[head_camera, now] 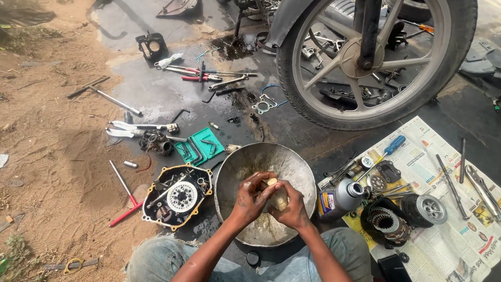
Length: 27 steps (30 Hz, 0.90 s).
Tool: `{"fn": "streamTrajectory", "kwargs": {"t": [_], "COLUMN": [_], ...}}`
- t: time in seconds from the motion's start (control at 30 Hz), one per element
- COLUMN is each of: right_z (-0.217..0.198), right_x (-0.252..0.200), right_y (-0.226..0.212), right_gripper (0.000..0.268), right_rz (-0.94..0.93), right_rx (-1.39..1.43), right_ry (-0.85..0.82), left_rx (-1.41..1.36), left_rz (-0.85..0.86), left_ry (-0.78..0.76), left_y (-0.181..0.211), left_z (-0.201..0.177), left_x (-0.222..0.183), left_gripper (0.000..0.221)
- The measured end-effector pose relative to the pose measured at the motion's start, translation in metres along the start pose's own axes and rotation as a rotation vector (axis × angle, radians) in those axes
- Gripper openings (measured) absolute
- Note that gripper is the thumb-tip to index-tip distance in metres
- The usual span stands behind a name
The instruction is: The recorder is cleaning and lubricating motorcycle clutch hub components in a basin of fluid using a brush and a small tool.
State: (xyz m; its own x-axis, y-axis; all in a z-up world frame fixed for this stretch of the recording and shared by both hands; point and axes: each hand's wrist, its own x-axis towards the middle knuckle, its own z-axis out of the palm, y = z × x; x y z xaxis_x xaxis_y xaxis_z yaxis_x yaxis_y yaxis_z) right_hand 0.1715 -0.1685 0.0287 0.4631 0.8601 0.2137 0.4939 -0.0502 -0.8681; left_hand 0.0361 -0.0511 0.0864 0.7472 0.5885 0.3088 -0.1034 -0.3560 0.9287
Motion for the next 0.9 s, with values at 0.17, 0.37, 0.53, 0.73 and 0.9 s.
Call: {"fn": "streamTrajectory", "kwargs": {"t": [0.17, 0.37, 0.53, 0.73, 0.9], "right_z": [-0.013, -0.029, -0.008, -0.008, -0.02], "right_x": [-0.013, -0.011, -0.015, -0.012, -0.011], "right_y": [0.036, 0.026, 0.037, 0.015, 0.031], "right_gripper": [0.062, 0.047, 0.038, 0.046, 0.045], "right_rz": [-0.045, 0.223, 0.152, 0.112, 0.191], "right_rx": [0.151, 0.624, 0.665, 0.299, 0.537], "right_ry": [-0.254, -0.535, -0.514, -0.34, -0.665], "left_rx": [0.083, -0.152, -0.167, -0.046, 0.652], "left_rz": [-0.031, -0.168, -0.191, -0.187, 0.406], "left_ry": [-0.214, -0.423, -0.303, -0.21, -0.201], "left_y": [-0.009, -0.003, -0.023, -0.029, -0.046], "left_z": [-0.014, -0.001, 0.002, -0.003, -0.011], "left_x": [-0.004, 0.007, 0.002, 0.0, -0.003], "left_gripper": [0.042, 0.048, 0.045, 0.044, 0.038]}}
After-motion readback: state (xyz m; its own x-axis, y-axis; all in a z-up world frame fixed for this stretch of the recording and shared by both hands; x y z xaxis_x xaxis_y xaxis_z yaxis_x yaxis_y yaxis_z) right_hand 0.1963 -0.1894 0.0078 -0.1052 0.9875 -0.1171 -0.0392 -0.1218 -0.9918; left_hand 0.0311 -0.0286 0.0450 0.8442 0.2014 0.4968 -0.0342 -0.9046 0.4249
